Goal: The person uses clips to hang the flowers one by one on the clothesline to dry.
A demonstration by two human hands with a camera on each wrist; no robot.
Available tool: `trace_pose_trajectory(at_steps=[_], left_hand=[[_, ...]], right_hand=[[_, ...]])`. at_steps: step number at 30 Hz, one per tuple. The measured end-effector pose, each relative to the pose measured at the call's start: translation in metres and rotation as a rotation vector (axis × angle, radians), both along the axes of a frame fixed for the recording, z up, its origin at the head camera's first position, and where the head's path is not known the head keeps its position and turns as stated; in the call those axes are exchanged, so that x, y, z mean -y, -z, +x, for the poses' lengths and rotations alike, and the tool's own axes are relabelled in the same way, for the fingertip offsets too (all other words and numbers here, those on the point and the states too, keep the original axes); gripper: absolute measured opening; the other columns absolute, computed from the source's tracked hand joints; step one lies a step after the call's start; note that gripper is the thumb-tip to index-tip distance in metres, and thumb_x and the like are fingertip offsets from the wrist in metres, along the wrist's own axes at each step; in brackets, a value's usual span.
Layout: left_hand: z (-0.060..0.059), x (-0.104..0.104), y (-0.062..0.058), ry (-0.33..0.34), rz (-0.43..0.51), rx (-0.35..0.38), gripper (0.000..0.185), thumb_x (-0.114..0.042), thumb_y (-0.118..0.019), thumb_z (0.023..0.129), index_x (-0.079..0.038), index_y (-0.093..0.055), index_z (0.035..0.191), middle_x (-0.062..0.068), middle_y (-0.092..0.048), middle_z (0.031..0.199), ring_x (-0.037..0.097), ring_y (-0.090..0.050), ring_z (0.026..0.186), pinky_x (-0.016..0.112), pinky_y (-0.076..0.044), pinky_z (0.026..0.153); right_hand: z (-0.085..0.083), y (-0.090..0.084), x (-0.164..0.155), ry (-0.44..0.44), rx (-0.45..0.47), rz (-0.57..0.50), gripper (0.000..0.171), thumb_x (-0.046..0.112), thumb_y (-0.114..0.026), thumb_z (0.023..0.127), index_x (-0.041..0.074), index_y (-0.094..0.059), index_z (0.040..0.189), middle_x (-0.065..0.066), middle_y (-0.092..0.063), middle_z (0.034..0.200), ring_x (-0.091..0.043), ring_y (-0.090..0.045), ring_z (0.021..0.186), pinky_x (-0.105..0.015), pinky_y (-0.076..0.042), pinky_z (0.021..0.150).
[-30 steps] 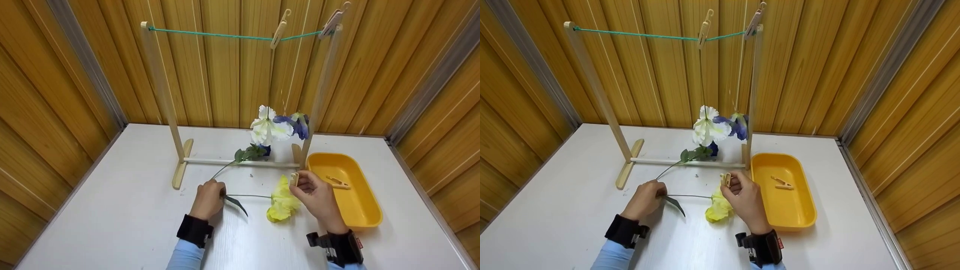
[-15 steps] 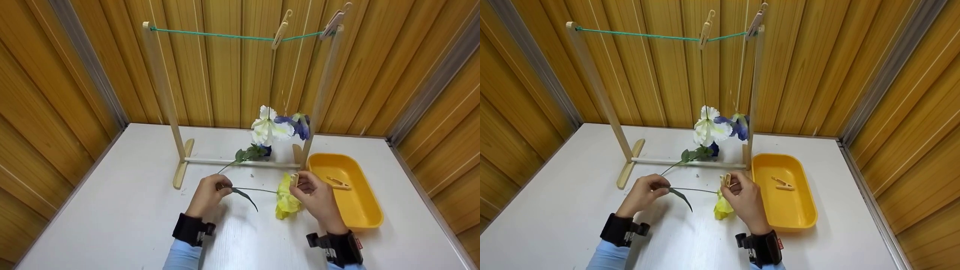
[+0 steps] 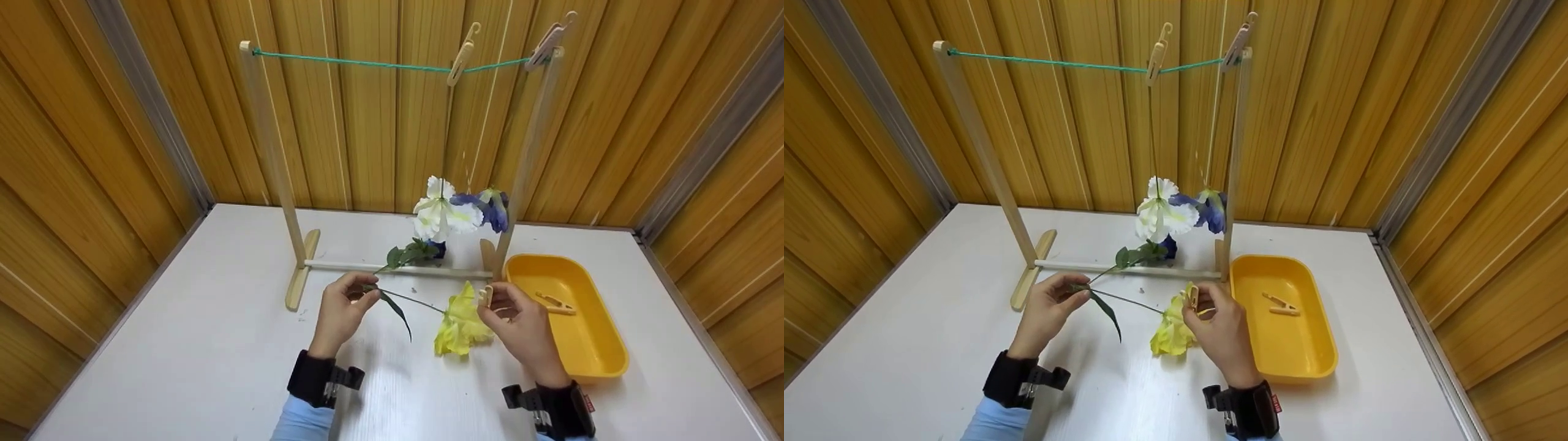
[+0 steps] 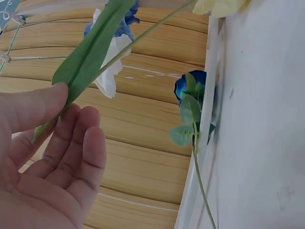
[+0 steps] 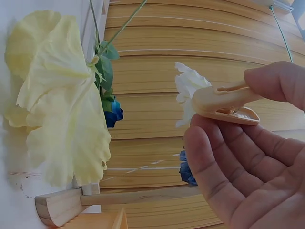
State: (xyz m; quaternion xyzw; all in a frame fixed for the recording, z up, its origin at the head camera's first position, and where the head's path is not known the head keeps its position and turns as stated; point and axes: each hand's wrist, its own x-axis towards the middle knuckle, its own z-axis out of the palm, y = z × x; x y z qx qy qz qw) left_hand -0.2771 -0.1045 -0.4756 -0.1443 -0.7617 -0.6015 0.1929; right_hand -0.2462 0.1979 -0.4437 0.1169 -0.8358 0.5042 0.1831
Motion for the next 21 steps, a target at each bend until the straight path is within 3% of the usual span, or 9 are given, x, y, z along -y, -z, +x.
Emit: trace_pose_trajectory(at_steps=[4,9,15,21], left_hand=[[0.0,-0.005,-0.005,0.006,0.109,-0.006,0.023,0.001,-0.078,0.089,0.007,-0.069,0.11,0.018,-0.072,0.096,0.023,-0.071,0.087,0.028,-0.056,0.084],[-0.001,-0.008,-0.009,0.013,0.16,-0.032,0.024,0.0,-0.077,0.09,0.009,-0.067,0.109,0.019,-0.07,0.094,0.02,-0.07,0.088,0.028,-0.056,0.086],[-0.002,-0.009,-0.014,0.049,0.16,-0.053,0.02,-0.001,-0.076,0.091,0.007,-0.069,0.107,0.018,-0.07,0.095,0.013,-0.069,0.088,0.026,-0.056,0.084],[-0.004,-0.013,-0.021,0.084,0.073,-0.081,0.014,-0.008,-0.074,0.094,0.001,-0.071,0.105,0.011,-0.072,0.088,0.014,-0.069,0.079,0.025,-0.056,0.076]], right_hand=[[0.0,0.0,0.001,-0.003,0.01,-0.017,0.028,-0.005,-0.078,0.086,0.002,-0.072,0.113,-0.006,-0.073,0.094,-0.012,-0.065,0.083,-0.021,-0.054,0.074],[0.0,-0.002,0.005,-0.006,-0.015,-0.02,0.028,-0.002,-0.079,0.087,0.003,-0.072,0.113,-0.006,-0.073,0.095,-0.014,-0.066,0.084,-0.021,-0.055,0.075],[-0.001,-0.003,0.01,-0.027,-0.063,-0.032,0.028,0.0,-0.081,0.086,0.003,-0.072,0.112,-0.004,-0.073,0.096,-0.011,-0.065,0.084,-0.019,-0.053,0.073],[-0.005,-0.007,0.011,-0.065,-0.061,-0.066,0.029,-0.002,-0.08,0.086,0.001,-0.07,0.113,-0.005,-0.072,0.097,-0.01,-0.066,0.085,-0.018,-0.054,0.075]])
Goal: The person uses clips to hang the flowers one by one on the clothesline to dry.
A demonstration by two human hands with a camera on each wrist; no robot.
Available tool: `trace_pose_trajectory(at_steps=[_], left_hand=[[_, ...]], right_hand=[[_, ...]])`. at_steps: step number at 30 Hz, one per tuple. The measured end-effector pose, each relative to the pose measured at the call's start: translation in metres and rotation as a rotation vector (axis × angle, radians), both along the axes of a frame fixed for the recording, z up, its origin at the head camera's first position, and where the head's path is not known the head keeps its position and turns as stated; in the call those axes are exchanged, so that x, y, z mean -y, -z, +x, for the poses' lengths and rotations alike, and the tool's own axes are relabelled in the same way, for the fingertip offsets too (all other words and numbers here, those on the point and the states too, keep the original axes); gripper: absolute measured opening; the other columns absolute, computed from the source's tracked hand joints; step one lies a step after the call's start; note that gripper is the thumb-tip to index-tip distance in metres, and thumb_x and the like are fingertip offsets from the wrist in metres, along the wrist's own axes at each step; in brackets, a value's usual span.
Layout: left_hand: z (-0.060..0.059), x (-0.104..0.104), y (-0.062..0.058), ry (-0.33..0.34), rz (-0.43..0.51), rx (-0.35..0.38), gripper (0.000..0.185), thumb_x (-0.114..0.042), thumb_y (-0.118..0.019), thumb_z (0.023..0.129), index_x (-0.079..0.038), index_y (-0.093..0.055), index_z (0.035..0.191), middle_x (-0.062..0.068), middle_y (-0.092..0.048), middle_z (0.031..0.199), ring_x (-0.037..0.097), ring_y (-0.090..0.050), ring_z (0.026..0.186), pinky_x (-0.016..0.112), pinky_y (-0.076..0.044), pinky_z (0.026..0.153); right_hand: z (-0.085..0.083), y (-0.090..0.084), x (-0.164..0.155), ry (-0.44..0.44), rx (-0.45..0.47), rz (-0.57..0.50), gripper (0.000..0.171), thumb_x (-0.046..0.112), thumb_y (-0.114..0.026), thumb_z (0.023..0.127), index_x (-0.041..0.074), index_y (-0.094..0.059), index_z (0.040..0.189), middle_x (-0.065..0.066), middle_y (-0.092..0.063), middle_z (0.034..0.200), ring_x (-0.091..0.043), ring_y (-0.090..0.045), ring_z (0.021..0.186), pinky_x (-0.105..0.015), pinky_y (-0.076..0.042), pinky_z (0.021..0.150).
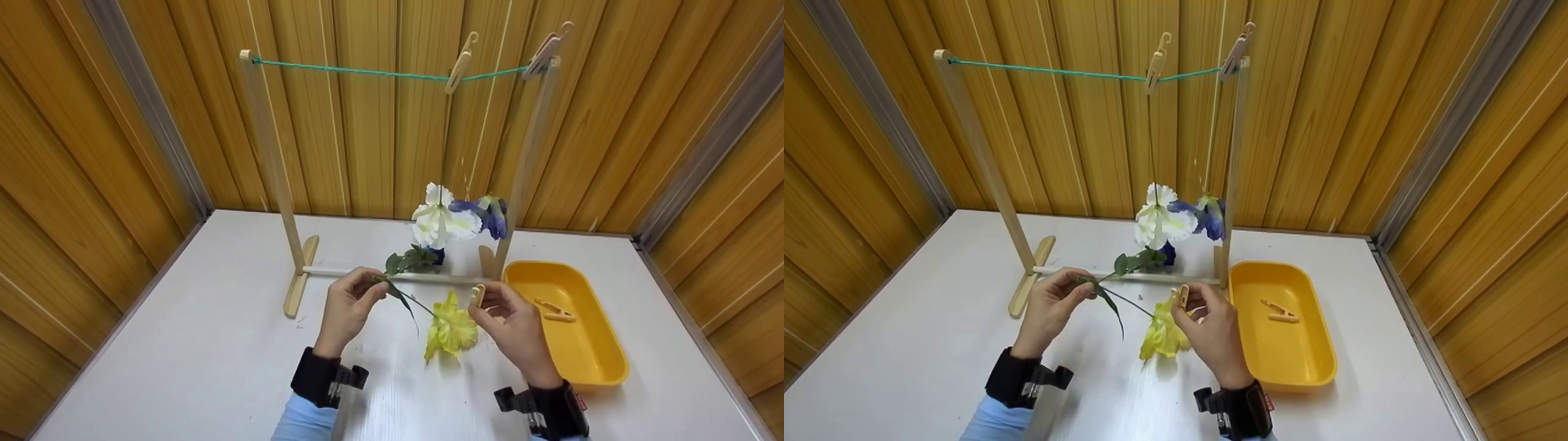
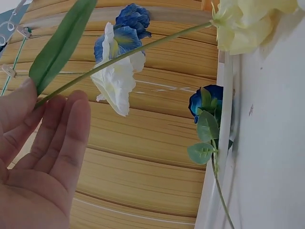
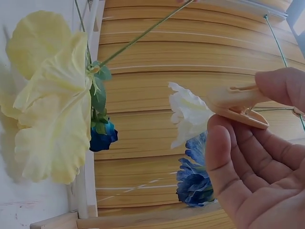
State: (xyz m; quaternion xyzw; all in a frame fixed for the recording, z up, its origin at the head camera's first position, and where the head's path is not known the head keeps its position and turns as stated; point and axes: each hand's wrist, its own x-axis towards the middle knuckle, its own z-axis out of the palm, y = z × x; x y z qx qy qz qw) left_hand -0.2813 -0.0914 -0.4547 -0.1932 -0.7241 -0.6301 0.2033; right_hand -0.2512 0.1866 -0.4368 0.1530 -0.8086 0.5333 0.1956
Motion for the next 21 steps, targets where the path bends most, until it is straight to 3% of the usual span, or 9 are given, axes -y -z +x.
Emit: trace_pose_trajectory(at_steps=[8,16,21], left_hand=[[-0.001,-0.007,-0.016,0.034,-0.076,-0.033,0.014,-0.012,-0.072,0.097,0.001,-0.072,0.103,0.011,-0.073,0.089,0.027,-0.073,0.076,0.033,-0.061,0.074],[-0.004,-0.012,-0.038,0.074,-0.103,-0.079,0.009,-0.01,-0.071,0.097,-0.001,-0.071,0.097,0.011,-0.074,0.091,0.016,-0.071,0.076,0.03,-0.06,0.073],[-0.006,-0.015,-0.047,0.086,-0.139,-0.132,0.01,-0.011,-0.07,0.098,-0.001,-0.07,0.098,0.009,-0.072,0.087,0.02,-0.07,0.076,0.027,-0.058,0.071]], right_hand=[[-0.005,-0.015,0.0,-0.043,0.042,-0.006,0.034,-0.007,-0.076,0.087,-0.001,-0.067,0.119,-0.008,-0.07,0.097,-0.011,-0.066,0.086,-0.018,-0.054,0.077],[-0.011,-0.032,0.0,-0.048,0.015,0.037,0.035,-0.007,-0.075,0.088,-0.001,-0.067,0.121,-0.008,-0.071,0.097,-0.01,-0.066,0.086,-0.017,-0.053,0.076],[-0.013,-0.04,0.0,-0.054,-0.007,0.056,0.035,-0.005,-0.076,0.088,-0.001,-0.067,0.121,-0.007,-0.071,0.098,-0.011,-0.066,0.086,-0.018,-0.054,0.076]])
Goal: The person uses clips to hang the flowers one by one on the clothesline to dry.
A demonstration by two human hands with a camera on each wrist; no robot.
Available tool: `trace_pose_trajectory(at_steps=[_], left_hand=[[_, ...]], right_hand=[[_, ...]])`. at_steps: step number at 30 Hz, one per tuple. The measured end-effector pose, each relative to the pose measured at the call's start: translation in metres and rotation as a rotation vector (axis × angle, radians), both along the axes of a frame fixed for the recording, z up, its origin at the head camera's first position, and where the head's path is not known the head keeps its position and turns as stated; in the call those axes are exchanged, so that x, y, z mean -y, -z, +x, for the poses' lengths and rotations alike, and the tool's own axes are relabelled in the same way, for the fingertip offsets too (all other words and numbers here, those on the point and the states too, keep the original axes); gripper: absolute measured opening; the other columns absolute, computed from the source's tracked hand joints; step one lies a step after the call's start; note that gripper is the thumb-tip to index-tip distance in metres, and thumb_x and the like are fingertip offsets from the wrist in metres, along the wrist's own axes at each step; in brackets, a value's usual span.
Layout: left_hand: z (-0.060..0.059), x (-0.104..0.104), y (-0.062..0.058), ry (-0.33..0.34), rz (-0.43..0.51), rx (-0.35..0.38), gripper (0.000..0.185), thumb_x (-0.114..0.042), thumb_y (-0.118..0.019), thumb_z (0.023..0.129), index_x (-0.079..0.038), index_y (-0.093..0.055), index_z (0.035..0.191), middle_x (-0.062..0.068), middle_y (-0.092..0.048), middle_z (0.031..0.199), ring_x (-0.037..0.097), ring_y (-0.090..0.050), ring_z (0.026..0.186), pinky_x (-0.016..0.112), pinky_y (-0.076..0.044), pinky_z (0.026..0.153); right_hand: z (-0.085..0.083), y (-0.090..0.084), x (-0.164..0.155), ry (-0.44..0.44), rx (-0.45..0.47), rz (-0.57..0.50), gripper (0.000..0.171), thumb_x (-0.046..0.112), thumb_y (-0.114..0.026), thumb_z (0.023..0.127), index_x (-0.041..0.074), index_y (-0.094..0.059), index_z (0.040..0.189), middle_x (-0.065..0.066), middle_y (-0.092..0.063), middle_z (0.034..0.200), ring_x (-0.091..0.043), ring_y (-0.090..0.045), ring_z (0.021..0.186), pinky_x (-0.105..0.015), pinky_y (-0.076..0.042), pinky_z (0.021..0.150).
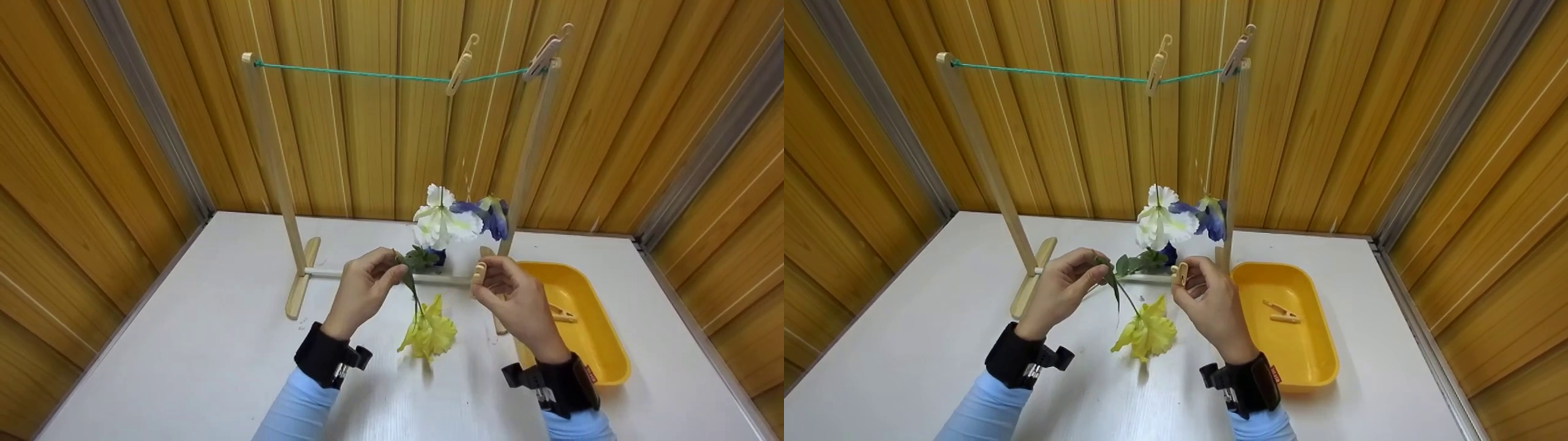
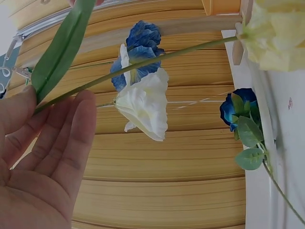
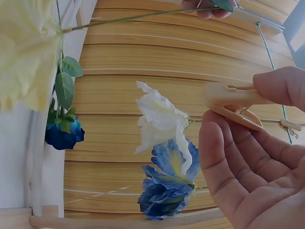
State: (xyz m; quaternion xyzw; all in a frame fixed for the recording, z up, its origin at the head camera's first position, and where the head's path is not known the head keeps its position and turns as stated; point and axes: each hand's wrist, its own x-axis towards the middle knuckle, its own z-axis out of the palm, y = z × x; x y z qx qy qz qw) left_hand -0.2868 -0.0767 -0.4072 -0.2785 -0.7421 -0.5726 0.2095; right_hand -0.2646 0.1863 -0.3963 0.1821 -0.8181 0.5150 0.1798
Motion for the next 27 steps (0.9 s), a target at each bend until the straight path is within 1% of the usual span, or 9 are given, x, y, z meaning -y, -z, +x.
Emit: trace_pose_trajectory(at_steps=[3,6,9,12,16,19,21,23,27], left_hand=[[0.0,-0.001,-0.006,-0.019,-0.044,-0.028,0.012,-0.012,-0.07,0.099,-0.001,-0.07,0.099,0.008,-0.072,0.086,0.022,-0.07,0.074,0.025,-0.056,0.067],[-0.001,-0.001,-0.012,-0.044,-0.091,-0.046,0.012,-0.013,-0.068,0.1,-0.001,-0.07,0.101,0.008,-0.072,0.086,0.018,-0.069,0.071,0.024,-0.056,0.06],[-0.004,-0.001,-0.016,-0.054,-0.124,-0.061,0.013,-0.013,-0.064,0.103,-0.001,-0.067,0.104,0.011,-0.072,0.089,0.017,-0.069,0.066,0.025,-0.056,0.053],[-0.007,-0.001,-0.021,-0.055,-0.139,-0.073,0.013,-0.014,-0.062,0.104,-0.001,-0.064,0.106,0.013,-0.073,0.089,0.02,-0.068,0.059,0.028,-0.056,0.051],[-0.011,-0.001,-0.026,-0.04,-0.132,-0.083,0.013,-0.014,-0.061,0.104,-0.001,-0.063,0.107,0.013,-0.073,0.083,0.026,-0.068,0.056,0.031,-0.057,0.053],[-0.013,-0.001,-0.029,-0.035,-0.123,-0.089,0.014,-0.013,-0.062,0.103,0.0,-0.066,0.108,0.012,-0.072,0.08,0.028,-0.067,0.06,0.027,-0.056,0.056],[-0.015,0.0,-0.032,-0.038,-0.128,-0.098,0.014,-0.011,-0.063,0.102,0.0,-0.068,0.109,0.011,-0.073,0.081,0.026,-0.067,0.064,0.025,-0.053,0.06],[-0.016,0.0,-0.034,-0.029,-0.129,-0.095,0.014,-0.008,-0.064,0.101,0.002,-0.069,0.11,0.012,-0.073,0.085,0.023,-0.068,0.069,0.024,-0.054,0.063],[-0.018,0.002,-0.04,-0.032,-0.16,-0.088,0.01,-0.001,-0.065,0.099,0.004,-0.07,0.107,0.013,-0.072,0.087,0.022,-0.069,0.075,0.028,-0.058,0.068]], right_hand=[[-0.001,-0.006,0.001,-0.014,-0.01,0.003,0.036,-0.004,-0.078,0.088,-0.001,-0.067,0.122,-0.008,-0.072,0.098,-0.012,-0.066,0.086,-0.019,-0.054,0.075],[-0.004,-0.013,0.003,-0.029,-0.006,0.008,0.036,-0.002,-0.079,0.088,0.0,-0.068,0.123,-0.008,-0.072,0.099,-0.012,-0.066,0.086,-0.018,-0.054,0.075],[-0.007,-0.02,0.004,-0.05,-0.007,0.011,0.035,-0.001,-0.079,0.088,0.0,-0.068,0.121,-0.008,-0.072,0.099,-0.011,-0.066,0.086,-0.018,-0.054,0.075],[-0.012,-0.029,0.006,-0.079,-0.021,0.01,0.034,-0.002,-0.079,0.088,-0.001,-0.068,0.12,-0.009,-0.072,0.098,-0.011,-0.067,0.085,-0.017,-0.054,0.076],[-0.019,-0.043,0.009,-0.115,-0.049,0.013,0.033,-0.004,-0.079,0.087,-0.004,-0.068,0.119,-0.01,-0.072,0.097,-0.012,-0.067,0.085,-0.017,-0.054,0.076],[-0.024,-0.054,0.012,-0.132,-0.066,0.032,0.034,-0.002,-0.078,0.088,-0.004,-0.067,0.12,-0.01,-0.072,0.098,-0.012,-0.067,0.086,-0.017,-0.054,0.076],[-0.028,-0.062,0.014,-0.137,-0.077,0.054,0.034,-0.001,-0.078,0.089,-0.002,-0.068,0.121,-0.009,-0.072,0.098,-0.012,-0.067,0.087,-0.018,-0.053,0.076],[-0.031,-0.07,0.016,-0.141,-0.089,0.068,0.033,0.0,-0.078,0.089,-0.001,-0.068,0.121,-0.009,-0.073,0.098,-0.013,-0.067,0.087,-0.018,-0.053,0.076],[-0.037,-0.083,0.021,-0.155,-0.106,0.088,0.032,0.001,-0.078,0.09,-0.001,-0.068,0.12,-0.009,-0.073,0.099,-0.014,-0.067,0.087,-0.019,-0.052,0.075]])
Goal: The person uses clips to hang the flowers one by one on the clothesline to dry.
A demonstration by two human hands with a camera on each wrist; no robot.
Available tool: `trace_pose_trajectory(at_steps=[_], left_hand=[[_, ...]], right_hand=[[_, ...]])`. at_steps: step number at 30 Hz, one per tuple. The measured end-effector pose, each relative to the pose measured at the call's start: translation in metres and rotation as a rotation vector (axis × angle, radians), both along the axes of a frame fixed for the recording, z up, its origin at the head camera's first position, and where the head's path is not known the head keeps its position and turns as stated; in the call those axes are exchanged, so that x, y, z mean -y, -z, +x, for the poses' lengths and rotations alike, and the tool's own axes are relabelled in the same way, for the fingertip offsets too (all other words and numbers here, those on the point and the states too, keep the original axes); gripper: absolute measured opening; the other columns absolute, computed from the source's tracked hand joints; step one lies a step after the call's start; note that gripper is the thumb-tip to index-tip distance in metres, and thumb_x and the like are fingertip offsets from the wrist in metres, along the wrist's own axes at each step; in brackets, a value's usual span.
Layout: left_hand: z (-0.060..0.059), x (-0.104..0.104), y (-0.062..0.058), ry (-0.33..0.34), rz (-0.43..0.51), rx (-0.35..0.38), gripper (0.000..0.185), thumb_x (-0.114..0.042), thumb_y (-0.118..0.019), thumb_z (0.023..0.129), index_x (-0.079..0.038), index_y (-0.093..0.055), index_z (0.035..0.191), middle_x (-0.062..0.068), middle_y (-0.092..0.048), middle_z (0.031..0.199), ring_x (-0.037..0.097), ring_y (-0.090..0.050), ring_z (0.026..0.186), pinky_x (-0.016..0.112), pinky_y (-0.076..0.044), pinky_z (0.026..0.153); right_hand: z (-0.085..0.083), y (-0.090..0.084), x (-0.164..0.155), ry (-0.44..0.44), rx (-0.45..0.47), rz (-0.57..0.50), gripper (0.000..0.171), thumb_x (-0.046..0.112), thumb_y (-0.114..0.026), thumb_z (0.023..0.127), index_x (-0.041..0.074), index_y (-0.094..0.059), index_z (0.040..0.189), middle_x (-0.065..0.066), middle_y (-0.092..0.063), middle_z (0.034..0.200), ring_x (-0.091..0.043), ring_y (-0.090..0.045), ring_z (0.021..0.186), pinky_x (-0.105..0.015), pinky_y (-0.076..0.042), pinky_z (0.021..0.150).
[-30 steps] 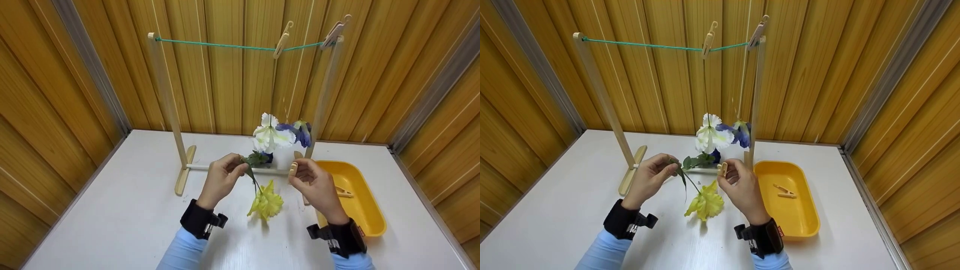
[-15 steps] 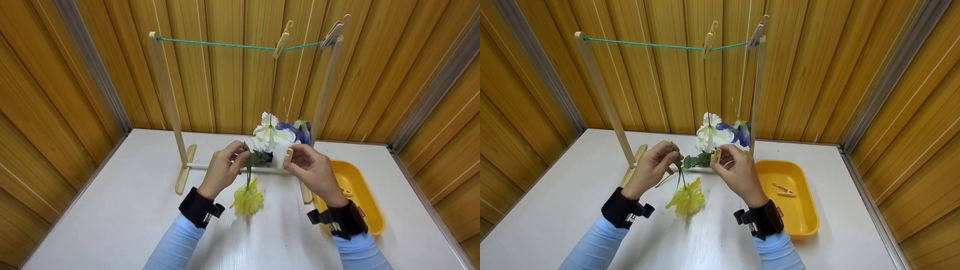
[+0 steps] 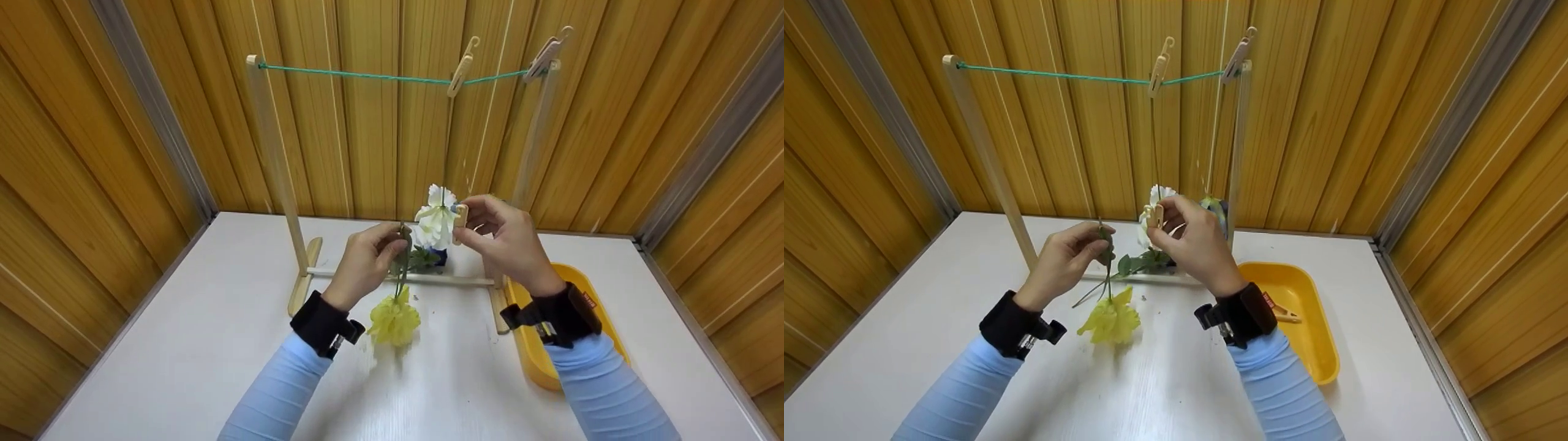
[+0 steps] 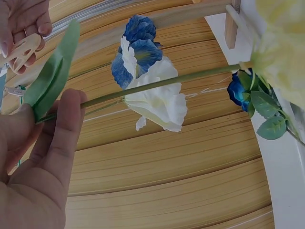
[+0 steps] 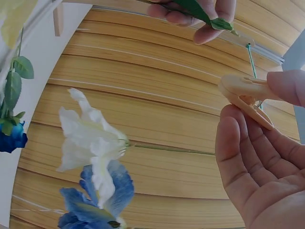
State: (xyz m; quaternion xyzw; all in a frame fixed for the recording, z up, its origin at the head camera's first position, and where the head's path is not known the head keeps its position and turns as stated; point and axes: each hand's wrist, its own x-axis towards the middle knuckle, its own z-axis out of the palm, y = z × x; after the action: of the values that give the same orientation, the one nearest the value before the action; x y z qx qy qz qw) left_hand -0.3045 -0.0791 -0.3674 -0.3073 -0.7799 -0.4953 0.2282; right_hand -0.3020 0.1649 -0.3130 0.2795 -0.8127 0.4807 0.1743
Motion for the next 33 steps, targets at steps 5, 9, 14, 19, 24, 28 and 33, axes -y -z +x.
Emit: trace_pose_trajectory(at_steps=[5,9,14,19,24,28,33], left_hand=[[-0.004,0.001,-0.009,-0.033,-0.022,0.013,0.003,0.001,-0.067,0.097,0.004,-0.069,0.095,0.013,-0.07,0.083,0.026,-0.068,0.071,0.03,-0.058,0.065],[-0.009,0.0,-0.019,-0.079,-0.043,-0.021,0.005,0.001,-0.07,0.095,0.003,-0.07,0.091,0.012,-0.072,0.082,0.022,-0.066,0.069,0.026,-0.055,0.064],[-0.016,-0.001,-0.036,-0.128,-0.088,-0.052,0.006,0.001,-0.071,0.094,0.005,-0.075,0.093,0.014,-0.075,0.085,0.021,-0.069,0.072,0.029,-0.058,0.067],[-0.025,-0.004,-0.062,-0.176,-0.128,-0.04,0.011,-0.003,-0.071,0.096,0.005,-0.078,0.098,0.017,-0.076,0.091,0.024,-0.073,0.074,0.032,-0.06,0.067],[-0.036,-0.007,-0.082,-0.216,-0.152,-0.004,0.014,-0.005,-0.07,0.098,0.004,-0.079,0.101,0.018,-0.077,0.095,0.025,-0.074,0.08,0.029,-0.061,0.07],[-0.045,-0.009,-0.094,-0.24,-0.164,0.028,0.014,-0.007,-0.069,0.099,0.003,-0.079,0.1,0.016,-0.077,0.094,0.022,-0.073,0.078,0.028,-0.059,0.068],[-0.056,-0.01,-0.107,-0.281,-0.162,0.076,0.015,-0.009,-0.069,0.099,0.0,-0.08,0.1,0.013,-0.077,0.094,0.017,-0.069,0.075,0.026,-0.055,0.067]], right_hand=[[-0.007,-0.015,0.008,-0.024,-0.015,0.008,0.032,0.001,-0.075,0.091,-0.001,-0.067,0.122,-0.01,-0.072,0.101,-0.012,-0.066,0.089,-0.019,-0.051,0.075],[-0.015,-0.027,0.013,-0.03,-0.041,0.002,0.034,-0.001,-0.074,0.091,-0.003,-0.066,0.124,-0.012,-0.072,0.102,-0.008,-0.066,0.088,-0.019,-0.051,0.076],[-0.027,-0.045,0.019,-0.048,-0.069,-0.02,0.033,-0.004,-0.074,0.088,-0.005,-0.067,0.12,-0.013,-0.073,0.101,-0.008,-0.066,0.087,-0.019,-0.053,0.076],[-0.038,-0.065,0.025,-0.097,-0.074,-0.054,0.031,-0.009,-0.072,0.087,-0.006,-0.065,0.116,-0.014,-0.071,0.101,-0.012,-0.068,0.085,-0.021,-0.057,0.078],[-0.045,-0.081,0.029,-0.095,-0.07,-0.01,0.029,-0.008,-0.071,0.089,-0.007,-0.064,0.117,-0.014,-0.071,0.101,-0.011,-0.069,0.082,-0.021,-0.058,0.077],[-0.05,-0.094,0.033,-0.069,-0.079,0.004,0.027,-0.006,-0.072,0.09,-0.006,-0.065,0.116,-0.015,-0.072,0.1,-0.009,-0.07,0.08,-0.019,-0.057,0.076],[-0.055,-0.111,0.036,-0.052,-0.106,0.032,0.023,-0.003,-0.075,0.09,-0.005,-0.067,0.112,-0.016,-0.074,0.099,-0.006,-0.07,0.079,-0.017,-0.056,0.075]])
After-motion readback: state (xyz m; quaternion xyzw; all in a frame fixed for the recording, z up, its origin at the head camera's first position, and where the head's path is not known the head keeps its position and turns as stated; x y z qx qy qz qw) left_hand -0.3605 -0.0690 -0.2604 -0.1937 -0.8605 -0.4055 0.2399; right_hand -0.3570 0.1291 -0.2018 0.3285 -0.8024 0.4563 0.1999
